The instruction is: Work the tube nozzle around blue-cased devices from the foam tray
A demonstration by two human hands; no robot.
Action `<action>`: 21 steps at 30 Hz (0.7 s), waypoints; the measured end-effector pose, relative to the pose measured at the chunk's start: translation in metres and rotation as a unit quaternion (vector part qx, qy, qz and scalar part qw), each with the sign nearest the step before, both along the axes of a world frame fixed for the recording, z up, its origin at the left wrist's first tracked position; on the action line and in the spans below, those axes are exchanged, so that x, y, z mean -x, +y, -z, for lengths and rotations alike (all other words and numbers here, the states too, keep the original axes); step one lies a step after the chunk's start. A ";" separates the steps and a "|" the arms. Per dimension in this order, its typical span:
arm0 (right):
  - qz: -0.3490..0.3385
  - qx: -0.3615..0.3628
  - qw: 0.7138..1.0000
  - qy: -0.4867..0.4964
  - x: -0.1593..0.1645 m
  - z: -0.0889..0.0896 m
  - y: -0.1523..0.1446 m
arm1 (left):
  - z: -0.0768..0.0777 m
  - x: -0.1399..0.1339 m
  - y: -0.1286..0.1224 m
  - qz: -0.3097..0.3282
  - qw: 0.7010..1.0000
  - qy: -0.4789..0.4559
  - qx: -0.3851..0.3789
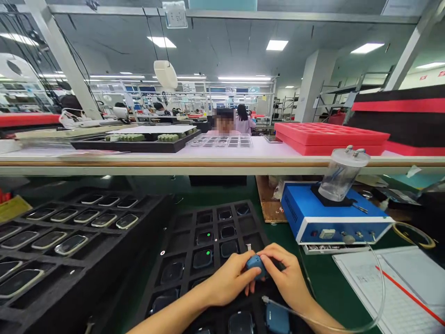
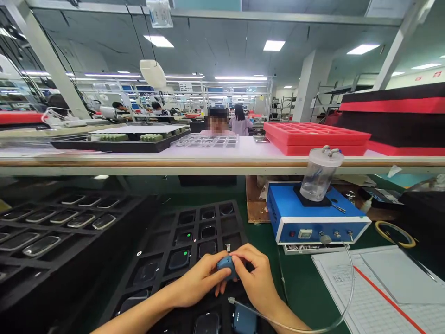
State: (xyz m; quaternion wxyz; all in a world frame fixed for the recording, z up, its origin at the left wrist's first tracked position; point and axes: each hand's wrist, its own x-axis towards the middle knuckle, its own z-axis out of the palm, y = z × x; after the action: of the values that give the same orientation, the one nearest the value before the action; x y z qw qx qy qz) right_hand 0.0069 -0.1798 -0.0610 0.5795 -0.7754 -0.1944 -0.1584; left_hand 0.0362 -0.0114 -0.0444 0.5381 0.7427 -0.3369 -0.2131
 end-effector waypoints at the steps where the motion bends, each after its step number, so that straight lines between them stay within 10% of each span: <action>1: -0.021 -0.019 0.999 0.019 -0.001 0.000 0.000 | -0.002 0.000 0.001 0.004 1.000 -0.005 -0.002; 21: -0.064 0.018 0.997 0.049 -0.006 0.005 -0.009 | -0.006 -0.004 0.014 0.007 0.994 -0.103 -0.043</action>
State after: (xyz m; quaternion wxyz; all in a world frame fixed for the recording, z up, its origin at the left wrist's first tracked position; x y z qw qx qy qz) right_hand 0.0129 -0.1893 -0.0656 0.5836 -0.7784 -0.2175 -0.0790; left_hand 0.0405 0.0022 -0.0386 0.4666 0.7806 -0.3866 -0.1533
